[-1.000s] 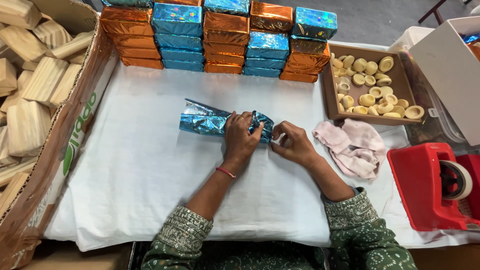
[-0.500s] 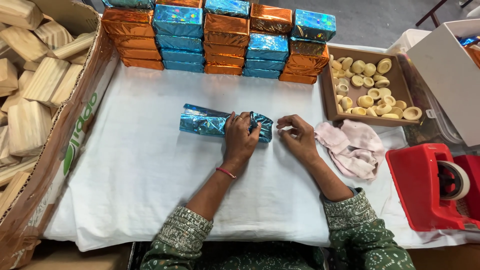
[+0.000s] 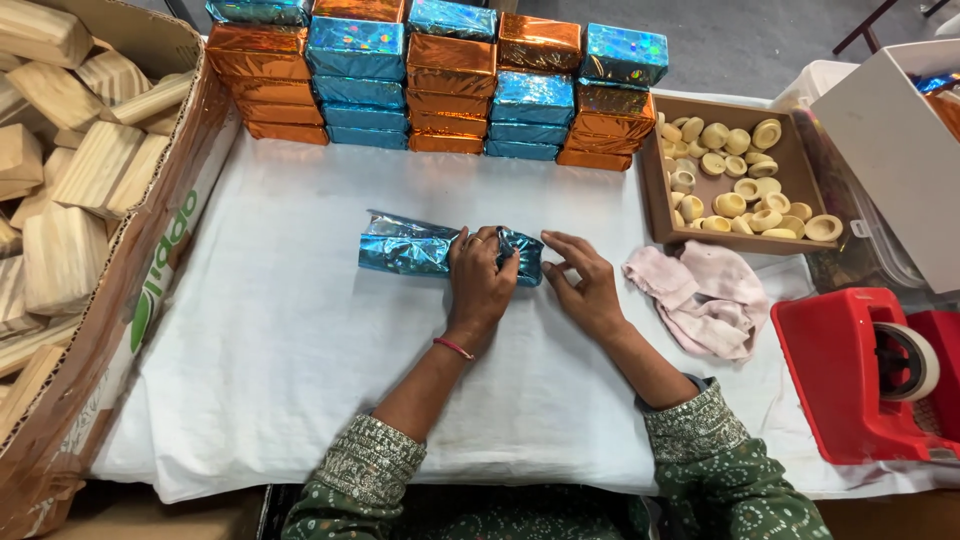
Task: The person wraps a small wooden box with a sheet of shiny blue foil. They fold the foil around the box, tuck the edges, and smooth the surface to create a neat package.
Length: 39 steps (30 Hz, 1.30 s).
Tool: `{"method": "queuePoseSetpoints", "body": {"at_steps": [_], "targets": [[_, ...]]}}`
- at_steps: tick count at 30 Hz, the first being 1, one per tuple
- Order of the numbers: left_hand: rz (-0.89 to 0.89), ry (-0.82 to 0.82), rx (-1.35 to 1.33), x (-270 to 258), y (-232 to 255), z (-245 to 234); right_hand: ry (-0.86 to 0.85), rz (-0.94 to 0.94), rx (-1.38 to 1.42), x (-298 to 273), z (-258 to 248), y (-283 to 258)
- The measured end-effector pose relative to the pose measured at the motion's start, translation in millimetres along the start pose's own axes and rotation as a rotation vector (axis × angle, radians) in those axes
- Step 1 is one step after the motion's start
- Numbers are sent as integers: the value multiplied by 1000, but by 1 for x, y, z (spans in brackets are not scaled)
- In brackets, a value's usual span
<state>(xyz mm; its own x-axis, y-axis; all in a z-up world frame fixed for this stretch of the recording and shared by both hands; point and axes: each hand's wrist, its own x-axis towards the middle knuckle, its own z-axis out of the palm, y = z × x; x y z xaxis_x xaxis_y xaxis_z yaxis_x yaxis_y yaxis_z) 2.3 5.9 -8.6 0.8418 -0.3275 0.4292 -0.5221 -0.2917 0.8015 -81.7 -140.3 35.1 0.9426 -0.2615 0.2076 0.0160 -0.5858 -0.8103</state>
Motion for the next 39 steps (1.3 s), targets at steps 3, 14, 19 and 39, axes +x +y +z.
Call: {"method": "queuePoseSetpoints", "body": {"at_steps": [3,14,19,39], "targets": [[12,10,27,-1,-4,4,28,-347,-97,5,7,28],[16,61,-51,3,2,-7,29,-340,-182,4,18,20],[-99,66,-189,6,6,-11,34,-359,-245,3,22,21],[296,-24,340,7,19,-37,19,-390,-361,2,27,25]]}}
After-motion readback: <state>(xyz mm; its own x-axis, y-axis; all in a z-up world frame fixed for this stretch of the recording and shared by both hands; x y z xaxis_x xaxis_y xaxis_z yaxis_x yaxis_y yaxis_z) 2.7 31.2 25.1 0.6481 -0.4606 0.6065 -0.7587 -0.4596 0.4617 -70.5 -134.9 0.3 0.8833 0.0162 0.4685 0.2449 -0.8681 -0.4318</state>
